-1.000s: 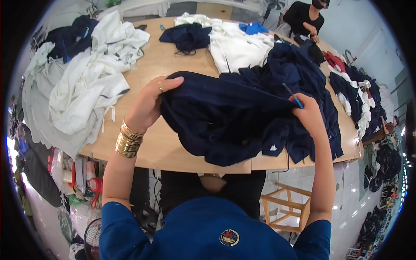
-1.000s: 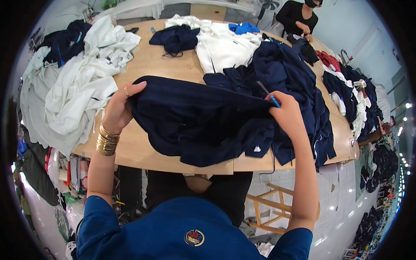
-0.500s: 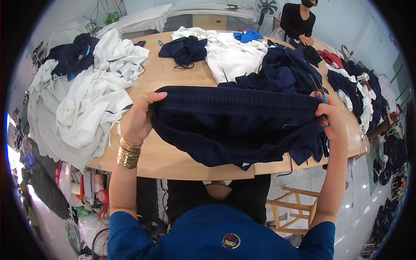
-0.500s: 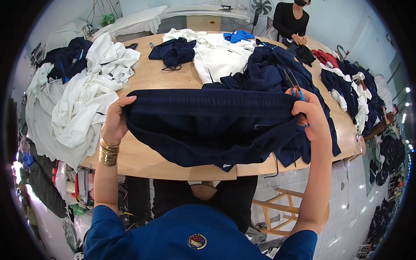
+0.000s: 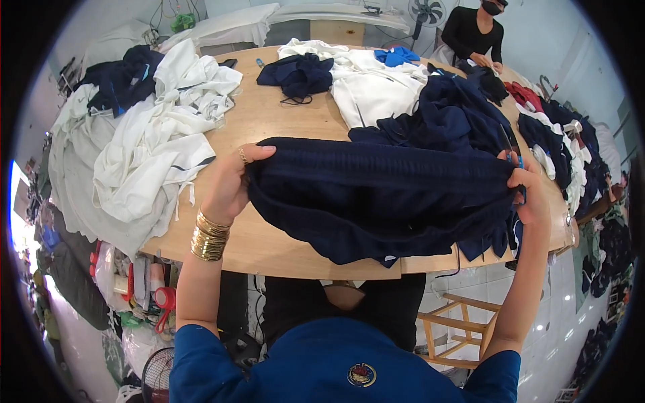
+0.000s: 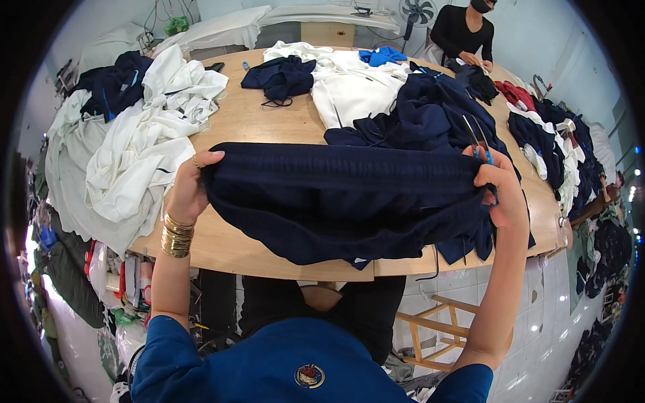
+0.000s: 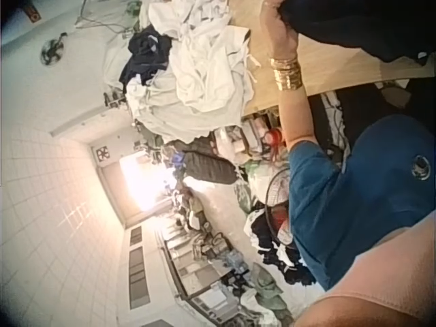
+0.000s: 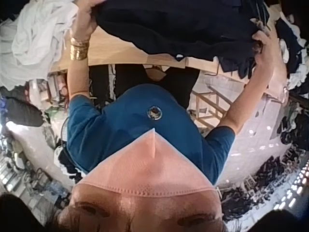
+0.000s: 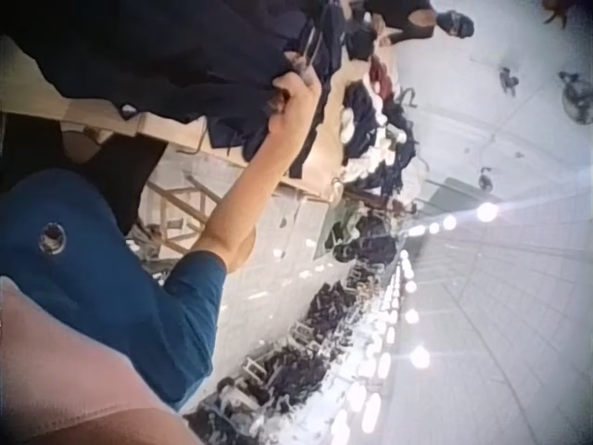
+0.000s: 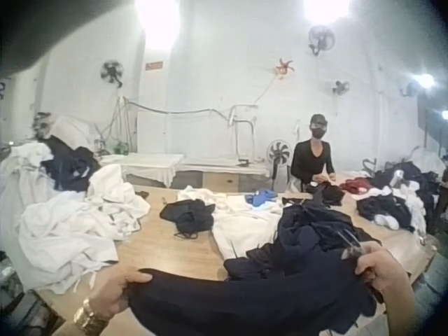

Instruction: Trimming loose threads from navy blue garments using thread nippers.

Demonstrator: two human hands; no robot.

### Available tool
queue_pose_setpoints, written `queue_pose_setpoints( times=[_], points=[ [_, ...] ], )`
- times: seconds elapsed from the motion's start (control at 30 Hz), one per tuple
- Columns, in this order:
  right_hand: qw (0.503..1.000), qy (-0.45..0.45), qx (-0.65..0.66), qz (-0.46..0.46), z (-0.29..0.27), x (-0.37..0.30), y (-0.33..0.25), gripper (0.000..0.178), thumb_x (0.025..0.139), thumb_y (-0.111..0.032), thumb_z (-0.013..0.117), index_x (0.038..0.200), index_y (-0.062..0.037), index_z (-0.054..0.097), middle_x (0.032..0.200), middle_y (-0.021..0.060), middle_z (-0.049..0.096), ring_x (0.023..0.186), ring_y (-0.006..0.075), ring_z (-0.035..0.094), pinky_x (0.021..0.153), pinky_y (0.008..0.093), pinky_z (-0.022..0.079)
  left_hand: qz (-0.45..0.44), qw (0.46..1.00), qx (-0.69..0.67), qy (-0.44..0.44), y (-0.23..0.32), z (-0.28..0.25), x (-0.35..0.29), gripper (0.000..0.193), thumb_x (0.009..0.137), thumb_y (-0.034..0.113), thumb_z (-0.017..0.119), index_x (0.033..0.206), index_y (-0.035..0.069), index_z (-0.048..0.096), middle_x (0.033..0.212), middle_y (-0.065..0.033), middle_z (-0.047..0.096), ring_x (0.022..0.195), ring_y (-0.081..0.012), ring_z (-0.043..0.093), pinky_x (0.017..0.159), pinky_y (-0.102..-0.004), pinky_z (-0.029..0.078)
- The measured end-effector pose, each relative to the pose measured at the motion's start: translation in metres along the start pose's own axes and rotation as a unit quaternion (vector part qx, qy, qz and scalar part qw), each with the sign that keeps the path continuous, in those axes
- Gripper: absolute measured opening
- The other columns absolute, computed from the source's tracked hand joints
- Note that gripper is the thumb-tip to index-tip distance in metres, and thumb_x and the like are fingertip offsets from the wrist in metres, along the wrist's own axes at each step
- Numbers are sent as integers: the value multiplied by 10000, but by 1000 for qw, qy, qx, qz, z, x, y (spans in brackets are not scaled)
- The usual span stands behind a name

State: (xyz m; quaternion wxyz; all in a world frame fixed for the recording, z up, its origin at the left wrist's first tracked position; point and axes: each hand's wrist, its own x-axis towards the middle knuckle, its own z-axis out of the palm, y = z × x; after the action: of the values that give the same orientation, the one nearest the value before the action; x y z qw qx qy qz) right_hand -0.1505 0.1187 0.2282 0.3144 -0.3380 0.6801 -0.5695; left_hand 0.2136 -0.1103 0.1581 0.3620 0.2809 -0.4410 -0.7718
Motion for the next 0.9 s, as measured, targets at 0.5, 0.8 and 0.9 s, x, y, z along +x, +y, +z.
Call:
queue_pose_setpoints(
  times=[0.5, 0.8, 0.9],
  points=[
    [912, -15, -384, -140, 57, 80, 196, 293, 677, -146, 654, 953, -50, 626, 821, 138, 587, 782, 270, 596, 702, 301, 447, -67, 948, 300, -77, -152, -36, 3, 311, 853, 199, 537, 1017, -56, 602, 898, -64, 656, 824, -116, 580, 757, -253, 450],
    [983, -20, -150, -103, 152, -14, 143, 111, 865, -133, 582, 904, -29, 576, 733, 46, 581, 638, 89, 542, 584, 233, 428, -11, 830, 536, -154, -131, -12, 27, 316, 781, 252, 662, 922, -28, 626, 790, -97, 638, 741, -139, 572, 691, -268, 451],
    [994, -42, -91, -36, 182, -39, 168, 105, 848, -105, 600, 917, -31, 576, 671, -18, 510, 600, 42, 443, 590, 185, 379, -65, 831, 505, -224, -124, 6, 33, 326, 778, 239, 682, 932, -41, 618, 787, -77, 626, 752, -103, 545, 707, -251, 436]
  ],
)
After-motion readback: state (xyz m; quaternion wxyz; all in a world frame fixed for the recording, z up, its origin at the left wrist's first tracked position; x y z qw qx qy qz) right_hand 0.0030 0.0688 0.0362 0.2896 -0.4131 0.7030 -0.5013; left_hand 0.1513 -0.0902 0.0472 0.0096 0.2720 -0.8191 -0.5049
